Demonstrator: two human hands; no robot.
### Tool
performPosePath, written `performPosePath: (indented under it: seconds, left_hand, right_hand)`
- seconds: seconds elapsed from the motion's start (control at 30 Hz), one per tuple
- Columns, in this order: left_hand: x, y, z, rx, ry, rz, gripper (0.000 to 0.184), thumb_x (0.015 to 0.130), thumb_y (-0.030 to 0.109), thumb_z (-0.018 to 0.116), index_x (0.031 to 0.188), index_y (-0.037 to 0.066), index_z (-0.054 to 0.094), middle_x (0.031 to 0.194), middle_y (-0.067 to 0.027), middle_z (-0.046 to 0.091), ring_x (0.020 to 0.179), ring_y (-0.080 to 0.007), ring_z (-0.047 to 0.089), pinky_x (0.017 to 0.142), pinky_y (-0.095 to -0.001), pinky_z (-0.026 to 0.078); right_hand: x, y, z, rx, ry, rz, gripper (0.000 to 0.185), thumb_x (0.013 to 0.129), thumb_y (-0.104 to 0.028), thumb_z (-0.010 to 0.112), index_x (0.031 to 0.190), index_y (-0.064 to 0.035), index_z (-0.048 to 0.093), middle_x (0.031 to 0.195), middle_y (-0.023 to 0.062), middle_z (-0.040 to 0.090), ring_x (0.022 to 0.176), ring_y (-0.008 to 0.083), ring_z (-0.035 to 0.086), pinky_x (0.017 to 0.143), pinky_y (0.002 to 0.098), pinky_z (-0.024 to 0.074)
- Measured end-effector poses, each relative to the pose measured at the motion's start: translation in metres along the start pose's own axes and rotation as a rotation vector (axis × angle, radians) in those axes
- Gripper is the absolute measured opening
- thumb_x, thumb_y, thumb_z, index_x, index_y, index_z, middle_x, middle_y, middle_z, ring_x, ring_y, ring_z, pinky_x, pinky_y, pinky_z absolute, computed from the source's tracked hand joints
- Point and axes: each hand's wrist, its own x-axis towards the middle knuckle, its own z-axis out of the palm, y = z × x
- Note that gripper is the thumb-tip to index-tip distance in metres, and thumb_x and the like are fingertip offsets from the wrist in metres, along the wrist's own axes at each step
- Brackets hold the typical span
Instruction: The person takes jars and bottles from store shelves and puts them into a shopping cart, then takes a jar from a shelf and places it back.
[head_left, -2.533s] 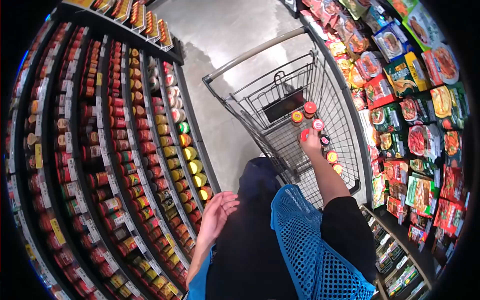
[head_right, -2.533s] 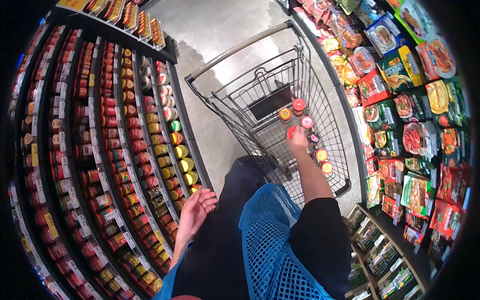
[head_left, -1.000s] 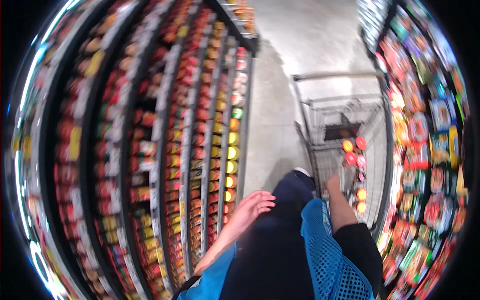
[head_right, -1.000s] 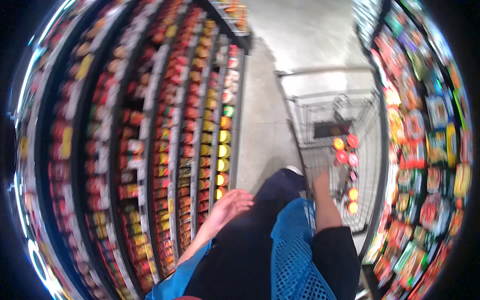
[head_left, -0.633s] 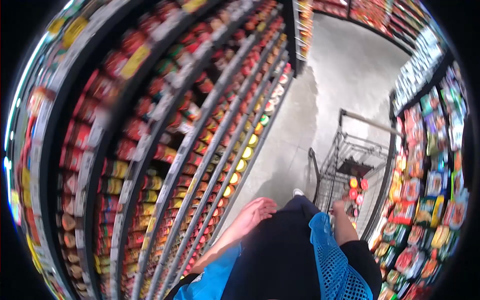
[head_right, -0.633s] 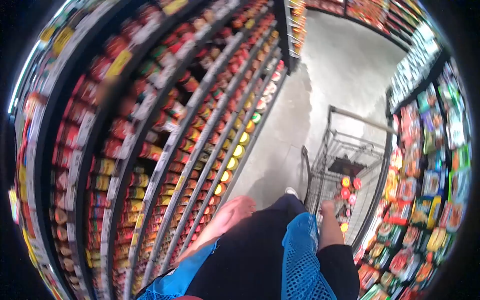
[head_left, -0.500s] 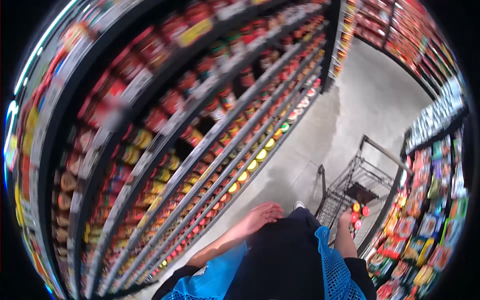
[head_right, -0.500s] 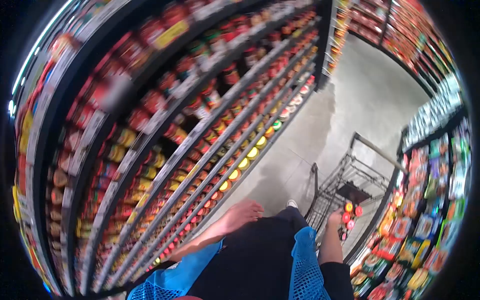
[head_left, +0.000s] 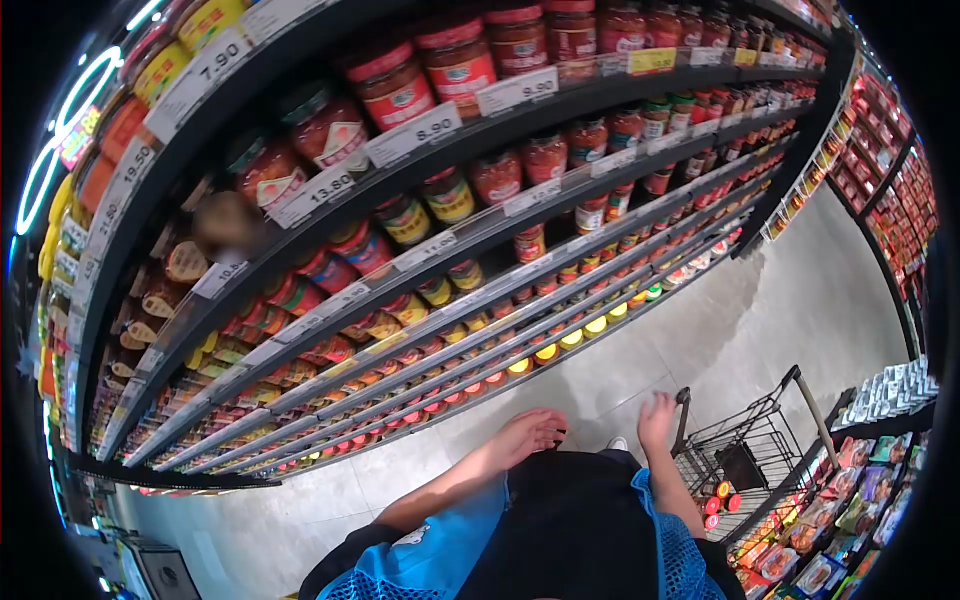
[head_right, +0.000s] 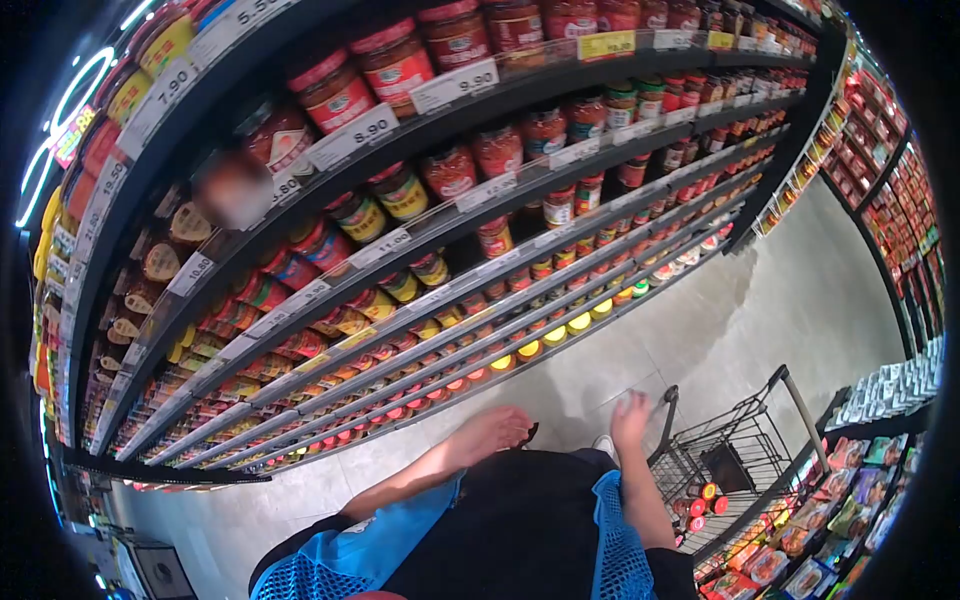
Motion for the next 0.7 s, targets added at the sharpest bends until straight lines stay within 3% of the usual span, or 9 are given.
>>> performPosePath:
  seconds: [0.07, 0.13, 0.23, 0.3, 0.37, 0.5, 0.53, 0.63, 0.7]
  left_hand:
    - [-0.015, 0.003, -0.009, -0.025, 0.026, 0.023, 0.03, 0.103, 0.027, 0.045, 0.12, 0.006, 0.059, 0.114, -0.0078, 0.066, 0.102, -0.0175, 0.063, 0.086, -0.0302, 0.05]
    - [-0.031, 0.004, -0.016, -0.033, 0.056, 0.081, 0.031, 0.103, 0.027, 0.045, 0.121, 0.006, 0.058, 0.115, -0.0084, 0.065, 0.102, -0.0179, 0.063, 0.087, -0.0312, 0.05]
    - [-0.054, 0.001, -0.023, -0.102, 0.116, 0.152, 0.032, 0.103, 0.027, 0.045, 0.123, 0.005, 0.056, 0.116, -0.0093, 0.065, 0.104, -0.0188, 0.062, 0.088, -0.0327, 0.049]
    - [-0.066, -0.003, -0.029, -0.141, 0.136, 0.181, 0.033, 0.103, 0.027, 0.045, 0.124, 0.005, 0.055, 0.118, -0.0097, 0.064, 0.104, -0.0194, 0.062, 0.089, -0.0334, 0.049]
    - [-0.075, -0.008, -0.038, -0.155, 0.138, 0.197, 0.034, 0.103, 0.027, 0.044, 0.126, 0.005, 0.054, 0.119, -0.01, 0.064, 0.105, -0.0199, 0.061, 0.089, -0.0337, 0.049]
    - [-0.094, -0.011, -0.045, -0.154, 0.17, 0.253, 0.035, 0.102, 0.027, 0.044, 0.126, 0.004, 0.054, 0.119, -0.0106, 0.063, 0.105, -0.0206, 0.061, 0.089, -0.0332, 0.048]
    - [-0.098, -0.011, -0.047, -0.157, 0.176, 0.263, 0.035, 0.102, 0.027, 0.043, 0.126, 0.004, 0.054, 0.12, -0.0107, 0.063, 0.105, -0.0208, 0.061, 0.089, -0.0332, 0.048]
    - [-0.106, -0.016, -0.054, -0.182, 0.166, 0.278, 0.035, 0.102, 0.027, 0.044, 0.126, 0.004, 0.054, 0.12, -0.0106, 0.063, 0.106, -0.0212, 0.061, 0.089, -0.033, 0.049]
    - [-0.106, -0.021, -0.061, -0.192, 0.15, 0.271, 0.034, 0.102, 0.026, 0.044, 0.126, 0.004, 0.054, 0.12, -0.0104, 0.063, 0.106, -0.0212, 0.061, 0.089, -0.0329, 0.049]
  right_hand:
    - [0.032, -0.086, -0.008, 0.456, -0.249, 0.026, 0.027, 0.088, -0.008, 0.06, 0.113, 0.0002, 0.061, 0.109, 0.0211, 0.061, 0.095, 0.0334, 0.065, 0.08, 0.0405, 0.054]
    - [0.055, -0.153, 0.003, 0.483, -0.302, -0.242, 0.022, 0.087, -0.006, 0.063, 0.108, -0.0003, 0.064, 0.099, 0.0184, 0.065, 0.081, 0.0283, 0.068, 0.067, 0.0343, 0.0559]
    - [0.076, -0.274, -0.018, 0.721, -0.402, -0.482, 0.025, 0.084, -0.001, 0.067, 0.109, -0.0001, 0.064, 0.109, 0.018, 0.064, 0.085, 0.0258, 0.068, 0.072, 0.032, 0.0555]
    - [0.082, -0.341, -0.033, 0.787, -0.216, -0.787, 0.031, 0.084, -0.002, 0.068, 0.114, 0.0005, 0.062, 0.114, 0.0176, 0.062, 0.091, 0.0258, 0.067, 0.079, 0.0308, 0.0551]
    - [0.086, -0.389, -0.041, 0.75, -0.189, -0.873, 0.043, 0.084, -0.01, 0.067, 0.125, -0.0023, 0.056, 0.131, 0.0193, 0.054, 0.11, 0.0351, 0.061, 0.091, 0.0396, 0.0524]
    - [0.095, -0.443, -0.032, 0.56, -0.263, -0.665, 0.059, 0.087, -0.017, 0.063, 0.14, -0.0012, 0.04, 0.144, 0.0235, 0.039, 0.114, 0.0418, 0.057, 0.094, 0.0449, 0.0496]
    - [0.099, -0.447, -0.016, 0.539, -0.169, -0.687, 0.051, 0.086, -0.018, 0.063, 0.132, -0.0016, 0.046, 0.137, 0.025, 0.043, 0.108, 0.0424, 0.059, 0.09, 0.0459, 0.0511]
    - [0.111, -0.466, -0.016, 0.347, -0.349, -0.721, 0.041, 0.085, -0.017, 0.064, 0.12, -0.0023, 0.05, 0.127, 0.025, 0.047, 0.1, 0.0414, 0.061, 0.085, 0.0475, 0.0521]
    - [0.113, -0.474, -0.012, 0.245, -0.313, -0.773, 0.026, 0.084, -0.019, 0.064, 0.104, -0.0034, 0.057, 0.106, 0.0216, 0.057, 0.093, 0.0374, 0.064, 0.081, 0.0468, 0.0533]
